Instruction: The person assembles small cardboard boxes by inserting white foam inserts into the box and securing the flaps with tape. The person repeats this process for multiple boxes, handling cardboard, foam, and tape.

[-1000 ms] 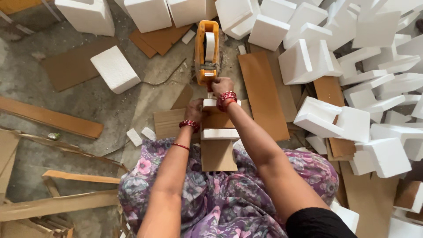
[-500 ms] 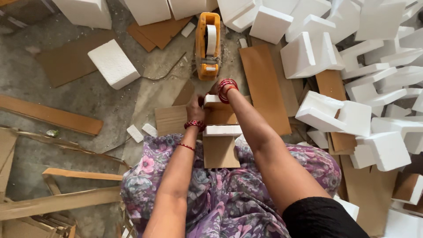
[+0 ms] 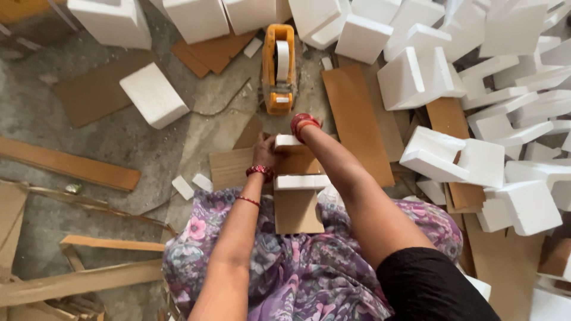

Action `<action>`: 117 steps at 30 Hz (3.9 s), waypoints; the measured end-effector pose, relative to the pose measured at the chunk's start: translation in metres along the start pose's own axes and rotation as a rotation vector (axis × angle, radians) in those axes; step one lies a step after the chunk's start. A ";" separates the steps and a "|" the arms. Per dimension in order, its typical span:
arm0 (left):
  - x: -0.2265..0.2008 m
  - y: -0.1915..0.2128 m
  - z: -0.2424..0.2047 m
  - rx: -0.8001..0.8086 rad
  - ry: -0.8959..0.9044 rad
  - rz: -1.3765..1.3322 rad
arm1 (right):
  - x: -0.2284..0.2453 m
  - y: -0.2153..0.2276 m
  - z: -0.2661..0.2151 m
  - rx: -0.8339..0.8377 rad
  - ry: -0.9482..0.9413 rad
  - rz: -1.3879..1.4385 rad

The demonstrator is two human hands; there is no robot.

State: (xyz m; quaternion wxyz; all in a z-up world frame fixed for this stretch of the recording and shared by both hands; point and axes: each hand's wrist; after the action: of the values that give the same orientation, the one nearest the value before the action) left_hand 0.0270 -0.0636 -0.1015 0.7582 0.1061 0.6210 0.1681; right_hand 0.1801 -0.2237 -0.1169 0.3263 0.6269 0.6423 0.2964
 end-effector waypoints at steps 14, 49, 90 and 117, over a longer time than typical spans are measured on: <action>0.042 -0.022 -0.016 0.071 0.199 -0.156 | -0.042 0.027 -0.168 -0.500 0.351 0.044; -0.064 0.054 -0.001 0.307 0.084 0.309 | -0.104 0.075 -0.270 0.042 -0.046 0.683; -0.080 0.101 0.035 0.175 -0.220 0.271 | 0.014 0.099 -0.070 -0.237 0.046 1.192; -0.114 0.091 0.017 0.210 0.023 0.348 | -0.032 -0.102 -0.154 0.050 0.151 1.496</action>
State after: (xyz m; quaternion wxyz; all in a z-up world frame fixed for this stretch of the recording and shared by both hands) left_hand 0.0125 -0.0229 0.0392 0.6954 0.2883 0.6160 0.2319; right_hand -0.0041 -0.2552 -0.1011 -0.0217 0.8813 0.0723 0.4666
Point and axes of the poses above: each hand's wrist, its own z-axis towards the middle knuckle, its own y-axis out of the back of the hand, x = y × z, and after that the axes turned 8 degrees about -y, right-handed
